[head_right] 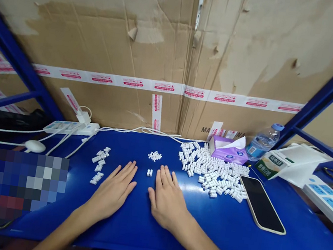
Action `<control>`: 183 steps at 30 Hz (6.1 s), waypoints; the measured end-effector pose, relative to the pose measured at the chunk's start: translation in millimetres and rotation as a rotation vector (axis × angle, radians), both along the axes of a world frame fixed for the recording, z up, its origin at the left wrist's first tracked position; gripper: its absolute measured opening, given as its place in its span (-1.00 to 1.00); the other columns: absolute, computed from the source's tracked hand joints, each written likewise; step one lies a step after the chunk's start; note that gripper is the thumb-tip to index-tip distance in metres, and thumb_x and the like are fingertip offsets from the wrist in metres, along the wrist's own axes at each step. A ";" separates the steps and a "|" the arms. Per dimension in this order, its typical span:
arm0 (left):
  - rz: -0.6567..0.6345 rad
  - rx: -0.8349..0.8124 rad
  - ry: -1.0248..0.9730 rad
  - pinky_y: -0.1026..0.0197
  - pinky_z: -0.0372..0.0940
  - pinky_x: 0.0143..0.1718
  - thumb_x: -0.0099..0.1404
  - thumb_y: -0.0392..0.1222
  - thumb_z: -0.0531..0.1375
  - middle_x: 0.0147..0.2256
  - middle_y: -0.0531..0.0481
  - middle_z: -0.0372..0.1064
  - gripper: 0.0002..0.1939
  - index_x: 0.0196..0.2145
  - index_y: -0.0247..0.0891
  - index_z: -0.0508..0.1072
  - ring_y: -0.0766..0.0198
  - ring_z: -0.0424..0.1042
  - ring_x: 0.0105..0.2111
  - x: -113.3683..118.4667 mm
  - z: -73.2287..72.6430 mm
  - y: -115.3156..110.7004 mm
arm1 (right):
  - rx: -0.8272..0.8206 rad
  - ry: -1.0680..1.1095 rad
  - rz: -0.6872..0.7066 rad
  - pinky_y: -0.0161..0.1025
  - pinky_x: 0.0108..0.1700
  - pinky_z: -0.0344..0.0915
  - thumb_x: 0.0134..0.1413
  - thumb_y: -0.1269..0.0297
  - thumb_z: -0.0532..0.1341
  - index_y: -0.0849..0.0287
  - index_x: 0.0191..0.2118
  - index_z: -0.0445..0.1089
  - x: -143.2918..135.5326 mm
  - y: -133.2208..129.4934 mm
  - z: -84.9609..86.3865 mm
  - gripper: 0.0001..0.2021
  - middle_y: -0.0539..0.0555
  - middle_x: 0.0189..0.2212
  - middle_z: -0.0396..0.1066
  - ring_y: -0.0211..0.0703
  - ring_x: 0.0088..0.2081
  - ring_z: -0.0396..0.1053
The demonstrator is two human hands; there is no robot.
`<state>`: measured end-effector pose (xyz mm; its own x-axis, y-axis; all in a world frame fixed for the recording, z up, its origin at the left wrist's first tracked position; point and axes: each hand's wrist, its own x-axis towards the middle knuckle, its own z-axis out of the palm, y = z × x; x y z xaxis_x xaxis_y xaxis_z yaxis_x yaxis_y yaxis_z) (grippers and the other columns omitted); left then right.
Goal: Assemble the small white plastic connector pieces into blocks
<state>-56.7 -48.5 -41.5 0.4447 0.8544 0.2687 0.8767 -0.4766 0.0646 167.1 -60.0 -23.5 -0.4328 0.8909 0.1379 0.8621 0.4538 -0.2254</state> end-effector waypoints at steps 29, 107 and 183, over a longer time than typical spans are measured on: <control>0.094 0.135 0.015 -0.18 0.25 0.27 0.53 -0.13 -0.08 0.33 -0.34 0.18 -0.46 0.30 -0.51 0.29 -0.07 0.21 0.33 3.6 -11.1 -10.3 | 0.005 -0.097 -0.047 0.41 0.41 -0.33 0.46 0.03 -0.17 0.34 0.45 -0.02 -21.9 -13.9 14.3 -0.36 0.19 0.46 -0.25 0.22 0.48 -0.36; 0.080 0.155 0.016 -0.16 0.27 0.26 0.53 -0.09 -0.08 0.31 -0.32 0.22 -0.45 0.28 -0.48 0.34 -0.06 0.26 0.30 1.1 -10.2 -8.5 | -0.047 -0.060 -0.122 0.25 0.43 -0.15 0.42 -0.11 -0.13 0.42 0.44 0.01 -11.2 -6.4 8.4 -0.25 0.28 0.44 -0.13 0.21 0.46 -0.19; -0.076 -0.128 -0.557 0.10 0.44 -0.07 0.34 -0.28 0.21 -0.11 -0.07 0.48 -0.78 -0.08 -0.21 0.56 0.15 0.50 -0.17 28.6 21.7 30.7 | -0.087 0.040 -0.093 0.23 0.45 -0.24 0.40 -0.09 -0.08 0.37 0.44 0.04 -5.2 -5.9 7.3 -0.28 0.29 0.45 -0.13 0.21 0.47 -0.23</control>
